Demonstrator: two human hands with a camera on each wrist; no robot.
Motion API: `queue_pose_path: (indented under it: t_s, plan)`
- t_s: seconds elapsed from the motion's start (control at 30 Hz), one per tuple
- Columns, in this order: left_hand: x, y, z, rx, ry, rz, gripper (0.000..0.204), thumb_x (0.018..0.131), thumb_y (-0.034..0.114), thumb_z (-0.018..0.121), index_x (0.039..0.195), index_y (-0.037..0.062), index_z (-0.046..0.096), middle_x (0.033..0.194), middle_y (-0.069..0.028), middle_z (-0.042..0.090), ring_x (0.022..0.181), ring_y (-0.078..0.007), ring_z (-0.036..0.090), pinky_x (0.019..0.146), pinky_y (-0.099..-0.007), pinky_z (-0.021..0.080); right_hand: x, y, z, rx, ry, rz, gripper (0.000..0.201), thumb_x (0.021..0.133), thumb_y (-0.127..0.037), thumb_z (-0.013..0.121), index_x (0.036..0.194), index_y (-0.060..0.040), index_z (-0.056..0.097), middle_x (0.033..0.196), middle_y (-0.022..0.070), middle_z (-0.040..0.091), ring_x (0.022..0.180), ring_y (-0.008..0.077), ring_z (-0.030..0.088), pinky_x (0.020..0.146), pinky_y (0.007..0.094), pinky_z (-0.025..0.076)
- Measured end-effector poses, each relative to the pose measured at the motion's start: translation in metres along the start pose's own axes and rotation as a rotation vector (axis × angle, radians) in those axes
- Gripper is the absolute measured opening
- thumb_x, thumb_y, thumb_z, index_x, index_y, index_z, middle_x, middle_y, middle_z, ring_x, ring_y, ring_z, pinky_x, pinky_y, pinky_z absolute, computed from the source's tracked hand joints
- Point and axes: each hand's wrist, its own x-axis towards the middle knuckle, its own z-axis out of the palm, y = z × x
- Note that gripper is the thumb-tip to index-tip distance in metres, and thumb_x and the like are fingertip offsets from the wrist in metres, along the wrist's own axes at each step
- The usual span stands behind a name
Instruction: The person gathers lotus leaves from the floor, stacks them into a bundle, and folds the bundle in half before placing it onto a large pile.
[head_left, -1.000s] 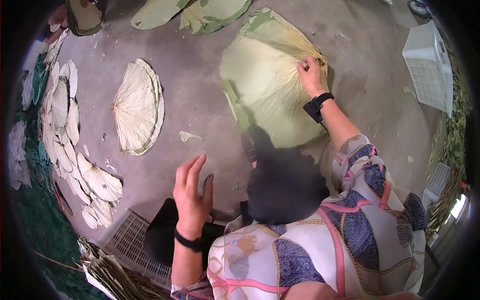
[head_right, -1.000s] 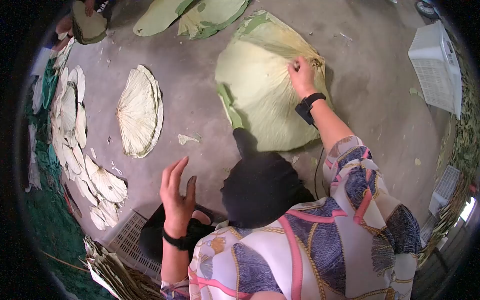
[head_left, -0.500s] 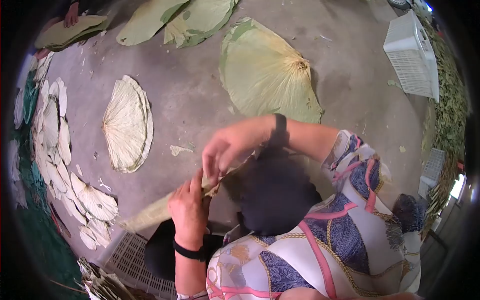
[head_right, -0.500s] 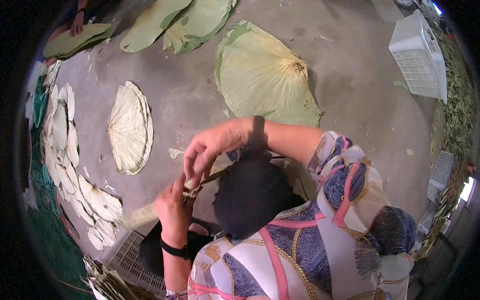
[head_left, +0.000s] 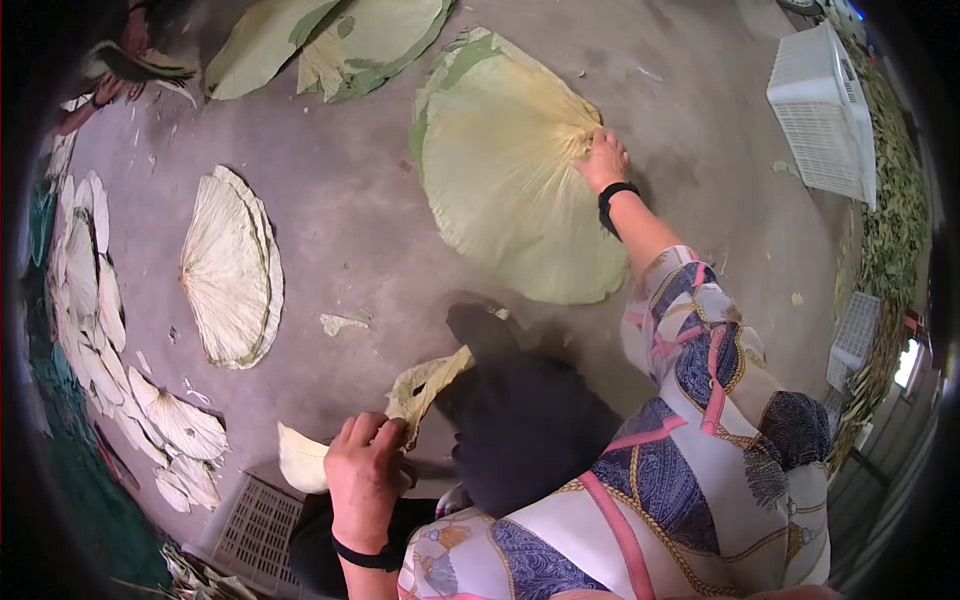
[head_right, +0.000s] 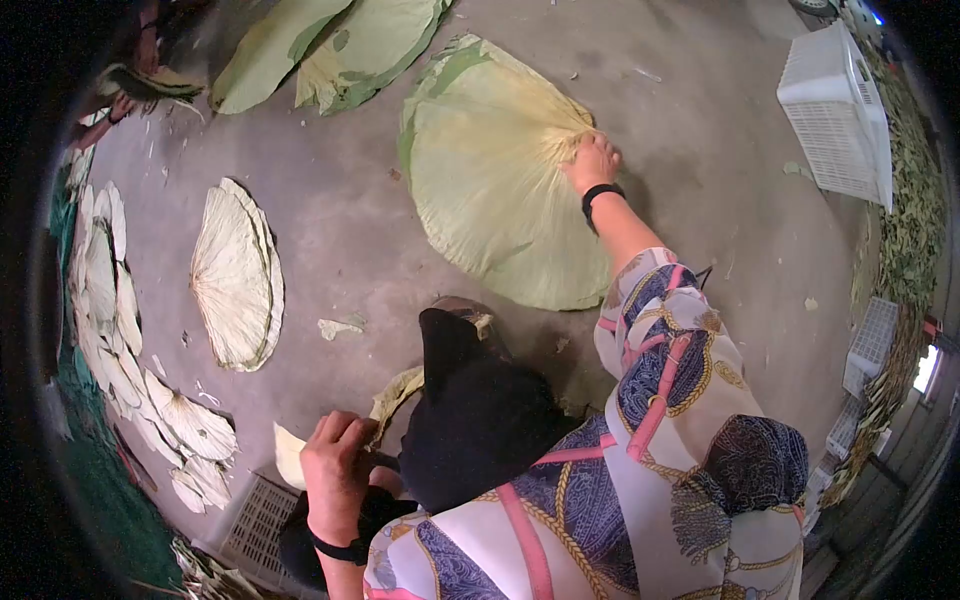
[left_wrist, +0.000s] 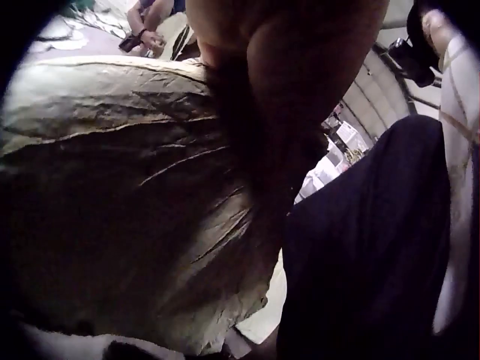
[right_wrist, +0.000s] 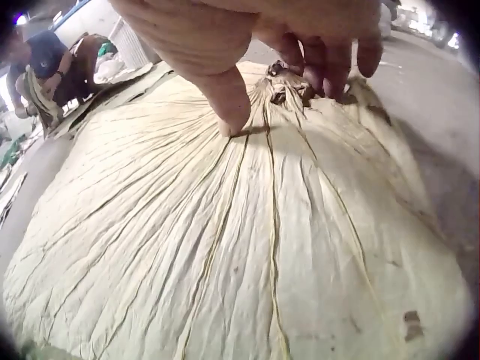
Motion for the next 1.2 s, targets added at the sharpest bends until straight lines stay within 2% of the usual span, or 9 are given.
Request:
queue_pose_path:
  t_s: [0.37,0.43,0.5,0.6,0.7,0.77,1.0,1.1,1.2]
  plan:
    - [-0.014,0.007,-0.020,0.250,0.245,0.085,0.031,0.058,0.010,0.064,0.088,0.0100,0.068,0.080,-0.0026,0.053,0.079,-0.0230,0.053,0.069,-0.0352,0.041,-0.016,-0.036,-0.008,0.590,-0.239,-0.149,0.037,0.076,-0.031,0.072,0.103,-0.0087,0.062,0.097,0.0143,0.059,0.094,0.0336,0.058,0.084,0.0408,0.044]
    - [-0.013,0.007,-0.017,0.275,0.261,0.123,0.030,0.059,0.012,0.064,0.089,0.0099,0.068,0.081,-0.0030,0.052,0.079,-0.0229,0.052,0.068,-0.0353,0.041,-0.011,-0.058,-0.056,0.480,0.273,-0.275,0.026,0.079,-0.020,0.070,0.100,-0.0054,0.064,0.094,0.0145,0.060,0.085,0.0305,0.060,0.075,0.0363,0.048]
    - [-0.010,0.009,-0.013,0.272,0.213,0.134,0.031,0.062,0.013,0.062,0.092,0.0105,0.066,0.082,-0.0038,0.051,0.079,-0.0233,0.052,0.069,-0.0352,0.041,-0.035,-0.105,-0.121,0.818,0.379,-0.425,0.017,0.081,-0.008,0.066,0.097,-0.0048,0.065,0.088,0.0123,0.060,0.080,0.0254,0.060,0.073,0.0320,0.049]
    - [-0.003,0.013,-0.001,0.222,0.222,0.140,0.038,0.063,0.007,0.066,0.101,0.0104,0.060,0.083,-0.0077,0.050,0.081,-0.0271,0.053,0.069,-0.0368,0.044,-0.115,-0.181,-0.158,1.415,-0.212,-0.672,0.015,0.081,-0.001,0.061,0.093,-0.0067,0.067,0.082,0.0046,0.059,0.081,0.0146,0.058,0.073,0.0268,0.047]
    - [-0.002,0.017,0.002,0.109,0.282,0.003,0.041,0.069,0.002,0.060,0.109,0.0072,0.055,0.085,-0.0099,0.047,0.084,-0.0291,0.052,0.069,-0.0385,0.043,-0.204,-0.215,-0.149,1.250,-1.062,-1.267,0.022,0.076,0.000,0.063,0.098,-0.0021,0.065,0.089,0.0041,0.062,0.085,0.0123,0.057,0.076,0.0272,0.047]
    - [-0.005,0.023,0.000,0.072,0.250,-0.129,0.042,0.068,0.000,0.062,0.108,0.0065,0.055,0.088,-0.0113,0.047,0.086,-0.0312,0.052,0.070,-0.0396,0.044,-0.213,-0.226,-0.140,1.348,-1.396,-1.179,0.024,0.076,0.000,0.061,0.100,0.0000,0.063,0.090,0.0084,0.063,0.086,0.0155,0.058,0.078,0.0298,0.046]
    - [0.002,0.011,-0.010,0.197,0.180,-0.149,0.037,0.065,0.008,0.074,0.096,0.0065,0.053,0.087,-0.0143,0.055,0.082,-0.0350,0.055,0.071,-0.0422,0.043,-0.210,-0.239,-0.124,1.208,-1.840,-1.126,0.031,0.082,-0.010,0.065,0.110,0.0010,0.061,0.108,0.0073,0.065,0.092,0.0144,0.059,0.083,0.0278,0.047]
    - [-0.003,-0.009,0.004,0.249,-0.124,-0.280,0.031,0.061,0.000,0.065,0.090,0.0066,0.054,0.076,-0.0113,0.057,0.077,-0.0316,0.058,0.062,-0.0406,0.045,-0.174,-0.222,-0.113,1.187,-1.655,-0.916,0.038,0.081,-0.018,0.069,0.114,-0.0005,0.062,0.102,0.0098,0.067,0.086,0.0154,0.061,0.081,0.0303,0.048]
    - [-0.003,-0.013,0.005,0.155,-0.038,-0.123,0.037,0.057,-0.001,0.067,0.090,0.0068,0.055,0.076,-0.0104,0.060,0.072,-0.0323,0.060,0.059,-0.0415,0.047,-0.095,-0.162,-0.072,0.873,-0.611,-0.521,0.047,0.079,-0.018,0.070,0.121,-0.0020,0.055,0.122,0.0166,0.055,0.103,0.0264,0.059,0.089,0.0360,0.047]
